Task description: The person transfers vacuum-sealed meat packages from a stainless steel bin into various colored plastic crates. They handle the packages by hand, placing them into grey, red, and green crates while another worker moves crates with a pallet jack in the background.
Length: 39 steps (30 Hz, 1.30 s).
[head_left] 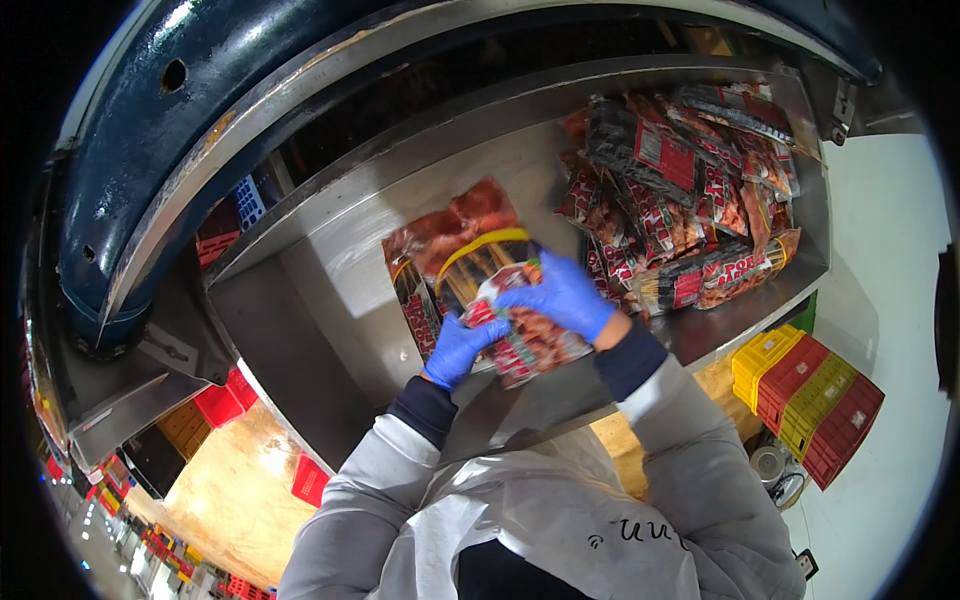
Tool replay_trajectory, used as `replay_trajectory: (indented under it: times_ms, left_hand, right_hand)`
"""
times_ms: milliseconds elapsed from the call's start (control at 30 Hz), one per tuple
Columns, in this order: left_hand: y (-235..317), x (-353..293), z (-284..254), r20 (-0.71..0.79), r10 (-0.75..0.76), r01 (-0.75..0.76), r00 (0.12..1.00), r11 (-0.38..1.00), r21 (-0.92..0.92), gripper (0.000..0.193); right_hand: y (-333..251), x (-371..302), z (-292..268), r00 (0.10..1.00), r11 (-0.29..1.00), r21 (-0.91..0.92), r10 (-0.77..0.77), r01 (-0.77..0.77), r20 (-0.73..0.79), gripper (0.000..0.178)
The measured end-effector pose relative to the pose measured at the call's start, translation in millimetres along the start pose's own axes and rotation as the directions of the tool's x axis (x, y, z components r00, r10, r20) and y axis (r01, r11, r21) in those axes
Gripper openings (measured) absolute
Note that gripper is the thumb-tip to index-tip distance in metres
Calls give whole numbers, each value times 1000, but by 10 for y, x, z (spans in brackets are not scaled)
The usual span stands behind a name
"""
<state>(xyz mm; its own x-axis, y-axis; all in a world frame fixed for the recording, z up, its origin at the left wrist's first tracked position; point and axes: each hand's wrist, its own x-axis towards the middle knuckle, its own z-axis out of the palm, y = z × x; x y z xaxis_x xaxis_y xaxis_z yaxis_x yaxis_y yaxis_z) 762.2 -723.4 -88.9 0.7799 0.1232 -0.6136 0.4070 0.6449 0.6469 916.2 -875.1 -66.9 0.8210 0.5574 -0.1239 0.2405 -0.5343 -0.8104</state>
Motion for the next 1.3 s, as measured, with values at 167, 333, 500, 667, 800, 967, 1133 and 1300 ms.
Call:
replay_trajectory:
  times_ms: [167,333,500,667,800,967,1133,1300]
  left_hand:
    - [-349,149,-609,-329,-30,138,944,941,310,46]
    - [-921,494,-1062,-419,487,257,766,365,895,68]
    - [-820,657,-989,-376,15,141,927,913,382,60]
    - [-868,672,-1099,-446,-59,241,893,900,363,34]
    - [-886,421,-1062,-464,-70,253,883,904,345,31]
    - [-706,151,-1307,-377,59,127,924,884,450,28]
    - [-648,312,-1777,-384,-78,152,920,974,168,51]
    - [-562,248,-1978,-253,-51,123,966,953,277,63]
  right_hand:
    - [347,627,-465,951,931,-364,-146,39,-272,70]
    - [1546,1031,-988,968,459,-852,121,-252,-220,90]
    - [1711,1074,-1196,981,496,-856,180,-149,-66,69]
    - [827,821,-1484,956,555,-785,246,-276,-163,50]
    - [529,431,-1509,936,760,-639,-126,-122,-329,41]
    - [467,-188,-545,986,959,249,156,-136,-65,49]
    - [684,-449,1265,875,850,314,293,-423,385,48]
    - [621,-164,1816,664,534,400,537,-745,520,119]
